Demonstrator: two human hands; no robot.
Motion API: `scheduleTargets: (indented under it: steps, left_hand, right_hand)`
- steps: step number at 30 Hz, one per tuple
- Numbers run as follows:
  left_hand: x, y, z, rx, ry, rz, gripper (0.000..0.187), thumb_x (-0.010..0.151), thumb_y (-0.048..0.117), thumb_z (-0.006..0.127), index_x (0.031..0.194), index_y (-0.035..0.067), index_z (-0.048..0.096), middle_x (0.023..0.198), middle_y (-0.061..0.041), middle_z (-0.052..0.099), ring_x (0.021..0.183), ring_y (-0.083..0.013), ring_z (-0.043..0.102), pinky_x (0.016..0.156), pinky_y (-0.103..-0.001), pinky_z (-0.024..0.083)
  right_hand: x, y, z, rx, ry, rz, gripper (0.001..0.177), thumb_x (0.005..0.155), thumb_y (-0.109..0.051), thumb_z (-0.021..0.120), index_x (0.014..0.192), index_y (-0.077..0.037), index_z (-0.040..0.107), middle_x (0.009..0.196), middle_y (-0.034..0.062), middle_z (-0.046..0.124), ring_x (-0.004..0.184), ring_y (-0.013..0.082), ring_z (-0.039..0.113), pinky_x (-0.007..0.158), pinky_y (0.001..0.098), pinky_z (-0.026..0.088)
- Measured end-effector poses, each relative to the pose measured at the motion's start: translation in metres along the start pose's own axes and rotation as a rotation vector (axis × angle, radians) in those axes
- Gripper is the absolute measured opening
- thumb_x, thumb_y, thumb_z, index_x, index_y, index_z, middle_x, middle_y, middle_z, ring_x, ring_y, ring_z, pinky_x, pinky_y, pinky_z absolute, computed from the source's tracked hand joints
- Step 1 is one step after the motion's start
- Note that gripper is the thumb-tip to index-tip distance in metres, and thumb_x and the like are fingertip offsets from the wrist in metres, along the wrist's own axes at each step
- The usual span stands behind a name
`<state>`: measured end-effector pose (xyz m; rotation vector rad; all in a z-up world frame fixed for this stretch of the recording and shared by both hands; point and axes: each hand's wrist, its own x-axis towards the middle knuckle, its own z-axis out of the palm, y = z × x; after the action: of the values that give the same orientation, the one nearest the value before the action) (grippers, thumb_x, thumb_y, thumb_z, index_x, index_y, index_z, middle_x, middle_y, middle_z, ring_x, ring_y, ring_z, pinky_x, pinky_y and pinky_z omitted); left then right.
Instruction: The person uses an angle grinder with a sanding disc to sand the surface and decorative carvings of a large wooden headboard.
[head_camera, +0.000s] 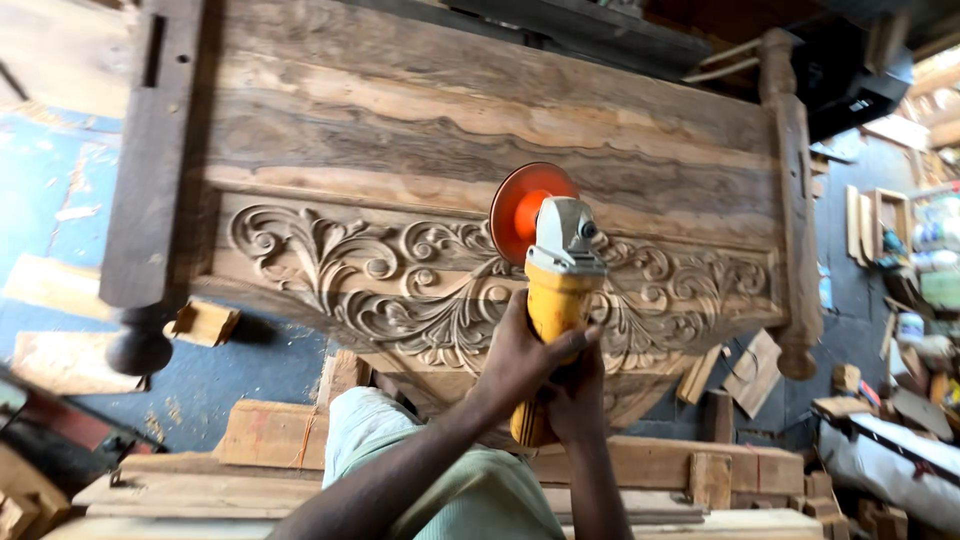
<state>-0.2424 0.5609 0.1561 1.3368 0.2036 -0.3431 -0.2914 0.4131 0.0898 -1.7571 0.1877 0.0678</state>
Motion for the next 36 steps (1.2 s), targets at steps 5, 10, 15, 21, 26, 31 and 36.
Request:
scheduleTargets:
  steps: [5, 10, 15, 21, 26, 31, 36]
  left_hand:
    - [0.047, -0.005, -0.025, -0.040, 0.087, 0.139, 0.061, 0.080, 0.038, 0.083, 0.122, -0.003, 0.064, 0.107, -0.015, 0.076, 0.093, -0.0210, 0.075, 0.081, -0.034, 0.062]
    - [0.105, -0.026, -0.064, -0.044, 0.171, -0.063, 0.058, 0.079, 0.040, 0.082, 0.119, 0.001, 0.065, 0.103, -0.011, 0.075, 0.088, -0.0176, 0.076, 0.078, -0.033, 0.064]
    - [0.137, -0.038, -0.126, -0.113, 0.214, 0.089, 0.051, 0.079, 0.030, 0.084, 0.116, 0.001, 0.065, 0.101, -0.012, 0.074, 0.085, -0.0166, 0.073, 0.075, -0.033, 0.062]
    - [0.151, -0.048, -0.190, -0.147, 0.198, -0.042, 0.039, 0.081, 0.030, 0.083, 0.103, 0.000, 0.070, 0.088, -0.010, 0.074, 0.073, -0.0160, 0.070, 0.065, -0.031, 0.060]
    - [0.170, -0.054, -0.153, -0.143, 0.155, -0.062, 0.041, 0.076, 0.030, 0.085, 0.103, 0.004, 0.069, 0.088, -0.007, 0.076, 0.074, -0.0155, 0.075, 0.067, -0.030, 0.063]
    - [0.189, -0.062, -0.077, 0.031, 0.026, -0.129, 0.047, 0.074, 0.032, 0.085, 0.107, 0.002, 0.072, 0.094, -0.010, 0.078, 0.081, -0.0181, 0.077, 0.072, -0.034, 0.062]
    - [0.225, -0.075, -0.016, 0.163, -0.092, -0.240, 0.052, 0.072, 0.034, 0.086, 0.110, 0.000, 0.074, 0.098, -0.012, 0.079, 0.085, -0.0196, 0.078, 0.078, -0.036, 0.064]
  right_hand:
    - [0.041, -0.038, 0.031, -0.338, -0.102, -0.047, 0.094, 0.062, -0.005, 0.086, 0.143, -0.004, 0.039, 0.121, 0.0134, 0.068, 0.108, 0.0258, 0.070, 0.090, 0.0377, 0.059]
    - [0.099, -0.048, 0.078, -0.433, -0.190, 0.115, 0.089, 0.069, -0.015, 0.085, 0.144, -0.007, 0.039, 0.120, 0.0134, 0.070, 0.103, 0.0281, 0.074, 0.088, 0.0395, 0.063]
    - [0.137, -0.022, 0.143, -0.426, -0.272, 0.108, 0.076, 0.077, -0.018, 0.080, 0.142, -0.006, 0.043, 0.121, 0.0146, 0.071, 0.102, 0.0293, 0.075, 0.088, 0.0413, 0.065]
    - [0.153, 0.010, 0.202, -0.518, -0.277, -0.097, 0.076, 0.075, -0.016, 0.084, 0.137, -0.001, 0.044, 0.113, 0.0217, 0.073, 0.104, 0.0367, 0.073, 0.088, 0.0470, 0.061]
    - [0.157, 0.001, 0.167, -0.424, -0.280, 0.378, 0.089, 0.074, -0.027, 0.078, 0.146, -0.007, 0.031, 0.116, 0.0156, 0.072, 0.094, 0.0348, 0.078, 0.083, 0.0424, 0.065]
    - [0.159, 0.002, 0.098, -0.560, -0.040, 0.281, 0.096, 0.070, -0.023, 0.087, 0.147, -0.007, 0.032, 0.116, 0.0216, 0.073, 0.100, 0.0360, 0.075, 0.086, 0.0454, 0.061]
    - [0.167, 0.020, 0.042, -0.502, 0.075, 0.352, 0.100, 0.069, -0.019, 0.086, 0.151, -0.007, 0.029, 0.122, 0.0213, 0.070, 0.105, 0.0363, 0.073, 0.089, 0.0458, 0.060]
